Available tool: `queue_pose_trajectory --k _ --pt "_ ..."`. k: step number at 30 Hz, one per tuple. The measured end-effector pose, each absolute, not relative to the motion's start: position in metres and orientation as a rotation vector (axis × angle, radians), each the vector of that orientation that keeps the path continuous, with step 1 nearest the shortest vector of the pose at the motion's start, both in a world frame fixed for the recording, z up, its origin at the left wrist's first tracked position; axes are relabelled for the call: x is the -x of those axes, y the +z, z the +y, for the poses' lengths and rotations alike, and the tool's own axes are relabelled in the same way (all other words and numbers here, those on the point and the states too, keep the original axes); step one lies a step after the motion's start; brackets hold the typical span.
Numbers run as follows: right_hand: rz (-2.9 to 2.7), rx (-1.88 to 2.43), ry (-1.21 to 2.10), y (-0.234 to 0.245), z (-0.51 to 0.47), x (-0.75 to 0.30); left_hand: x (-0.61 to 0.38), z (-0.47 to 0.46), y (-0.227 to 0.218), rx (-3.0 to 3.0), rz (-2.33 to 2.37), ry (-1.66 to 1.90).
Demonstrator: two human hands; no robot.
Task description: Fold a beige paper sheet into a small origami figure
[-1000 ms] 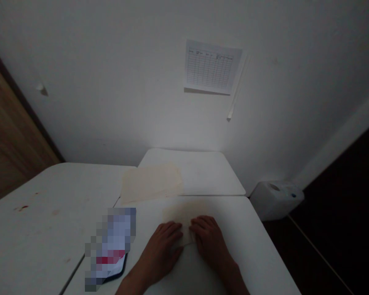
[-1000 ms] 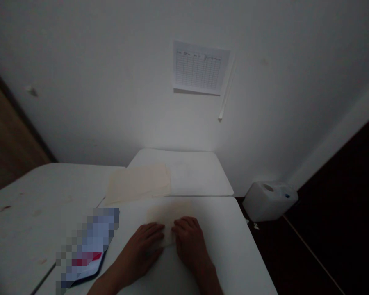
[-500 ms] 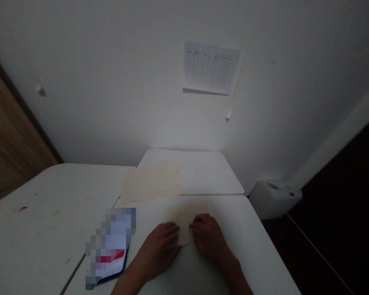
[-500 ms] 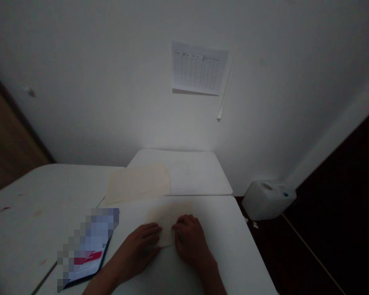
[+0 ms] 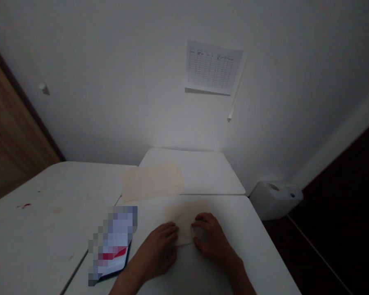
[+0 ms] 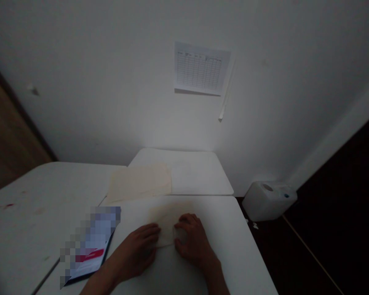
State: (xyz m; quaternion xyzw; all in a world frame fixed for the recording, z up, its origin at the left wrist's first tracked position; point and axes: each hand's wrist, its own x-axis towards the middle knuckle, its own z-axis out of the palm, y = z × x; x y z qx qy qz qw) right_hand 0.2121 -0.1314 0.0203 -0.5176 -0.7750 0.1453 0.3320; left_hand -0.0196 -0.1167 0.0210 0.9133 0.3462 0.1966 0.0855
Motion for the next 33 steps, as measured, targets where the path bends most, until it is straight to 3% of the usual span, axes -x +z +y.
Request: queue_pose_trajectory --k 33 --pt "-2.054 1.470 0.455 0.022 -0.133 -0.208 0.033 -0.107 0.021 -2.622 1.040 0.708"
